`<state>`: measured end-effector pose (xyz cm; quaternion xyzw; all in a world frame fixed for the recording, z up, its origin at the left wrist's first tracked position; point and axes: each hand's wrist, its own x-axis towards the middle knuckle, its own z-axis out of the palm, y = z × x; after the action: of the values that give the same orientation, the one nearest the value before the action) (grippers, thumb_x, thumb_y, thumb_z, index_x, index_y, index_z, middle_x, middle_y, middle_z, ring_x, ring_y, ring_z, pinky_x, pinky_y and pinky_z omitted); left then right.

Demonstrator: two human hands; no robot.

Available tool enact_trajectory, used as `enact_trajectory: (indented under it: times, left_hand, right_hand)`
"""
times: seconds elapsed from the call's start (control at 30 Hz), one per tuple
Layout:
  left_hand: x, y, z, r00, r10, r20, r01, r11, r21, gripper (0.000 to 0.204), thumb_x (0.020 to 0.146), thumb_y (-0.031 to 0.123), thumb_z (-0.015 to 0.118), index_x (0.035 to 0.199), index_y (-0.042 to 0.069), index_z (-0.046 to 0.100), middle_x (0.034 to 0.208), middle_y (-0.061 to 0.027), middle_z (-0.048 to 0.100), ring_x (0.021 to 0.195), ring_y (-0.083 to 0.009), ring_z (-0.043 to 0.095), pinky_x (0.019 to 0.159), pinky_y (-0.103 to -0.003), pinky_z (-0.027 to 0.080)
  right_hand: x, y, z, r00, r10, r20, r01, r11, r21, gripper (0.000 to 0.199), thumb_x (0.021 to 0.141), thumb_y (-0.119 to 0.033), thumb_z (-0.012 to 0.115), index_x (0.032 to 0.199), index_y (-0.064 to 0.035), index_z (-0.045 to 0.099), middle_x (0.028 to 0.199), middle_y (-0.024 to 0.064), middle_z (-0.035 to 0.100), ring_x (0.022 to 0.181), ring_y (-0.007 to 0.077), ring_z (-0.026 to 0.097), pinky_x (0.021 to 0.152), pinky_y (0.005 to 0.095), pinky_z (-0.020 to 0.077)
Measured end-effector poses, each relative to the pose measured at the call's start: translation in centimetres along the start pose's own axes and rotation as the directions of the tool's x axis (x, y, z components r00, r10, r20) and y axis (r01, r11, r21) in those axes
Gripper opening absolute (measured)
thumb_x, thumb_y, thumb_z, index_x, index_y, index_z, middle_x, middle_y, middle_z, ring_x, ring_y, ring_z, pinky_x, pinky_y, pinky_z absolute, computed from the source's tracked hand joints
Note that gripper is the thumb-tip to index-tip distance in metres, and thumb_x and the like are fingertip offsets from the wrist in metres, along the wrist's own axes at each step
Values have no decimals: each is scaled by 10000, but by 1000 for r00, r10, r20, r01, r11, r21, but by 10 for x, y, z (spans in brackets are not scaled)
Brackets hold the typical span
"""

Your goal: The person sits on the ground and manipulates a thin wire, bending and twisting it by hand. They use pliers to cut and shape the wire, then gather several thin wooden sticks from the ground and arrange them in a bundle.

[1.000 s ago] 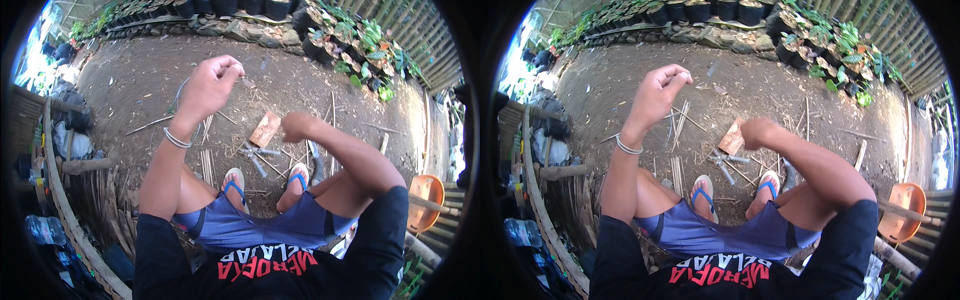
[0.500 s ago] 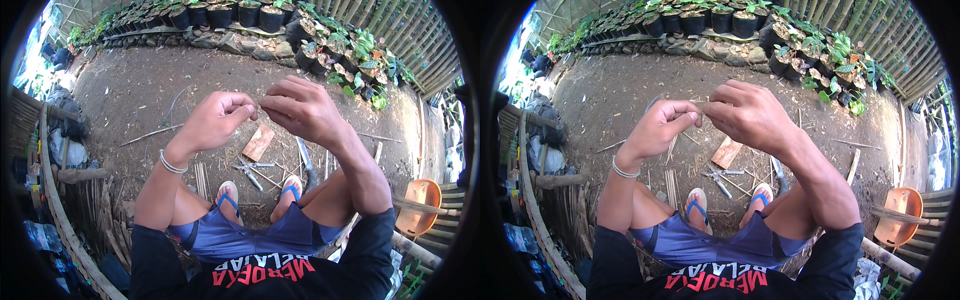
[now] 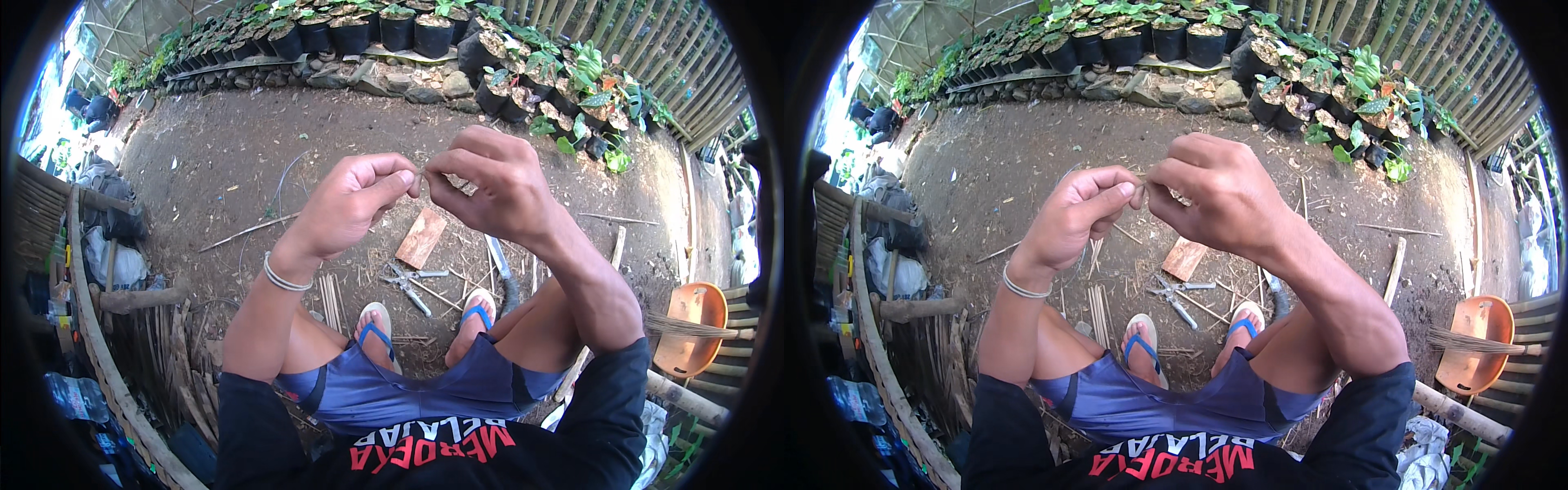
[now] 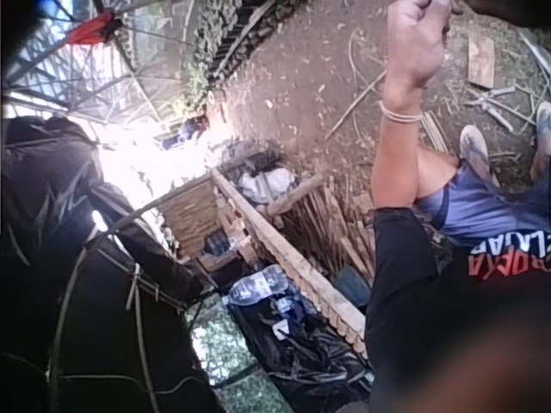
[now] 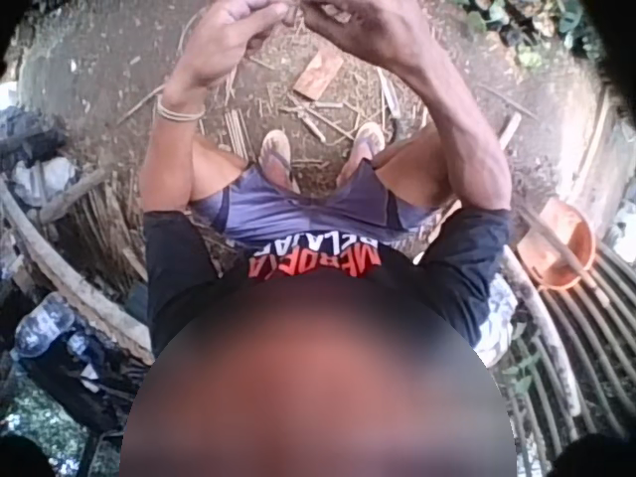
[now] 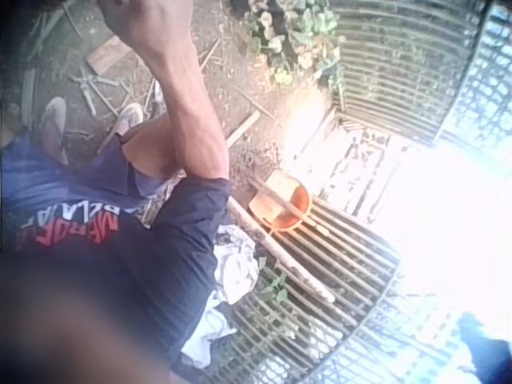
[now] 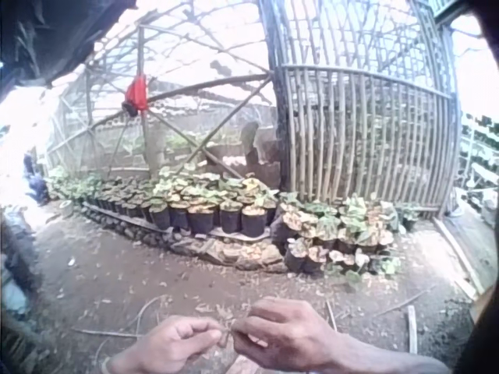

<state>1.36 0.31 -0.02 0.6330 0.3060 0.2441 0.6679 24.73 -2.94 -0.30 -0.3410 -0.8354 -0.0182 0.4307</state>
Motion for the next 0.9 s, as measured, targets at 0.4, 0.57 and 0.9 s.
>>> enact_trajectory:
  times: [0.4,0.57,0.9]
  left_hand:
    - [5,-7,14,991,30,-127,-40,996,-75,205,1114,223,567,1057,51,660,700,127,390,568,14,279,506,-196,201]
    - [4,-5,2,992,-51,-117,21,970,-242,201,1112,213,556,1058,39,640,674,125,367,529,11,260,475,-192,194]
    - [2,-1,-1,998,-56,-4,51,933,-356,188,1108,195,538,1055,32,615,664,126,345,519,10,246,467,-194,190]
  right_hand:
    - [1,-8,2,919,394,29,-392,900,191,211,857,-200,836,960,-21,794,835,145,762,727,277,752,657,384,592]
    - [0,4,-16,967,252,33,-253,942,219,386,881,-227,873,1199,-32,772,1044,152,777,945,231,751,831,377,603]
    - [-7,9,-23,971,227,75,-236,961,148,307,835,-112,877,1132,-88,805,929,81,742,780,192,717,681,353,583]
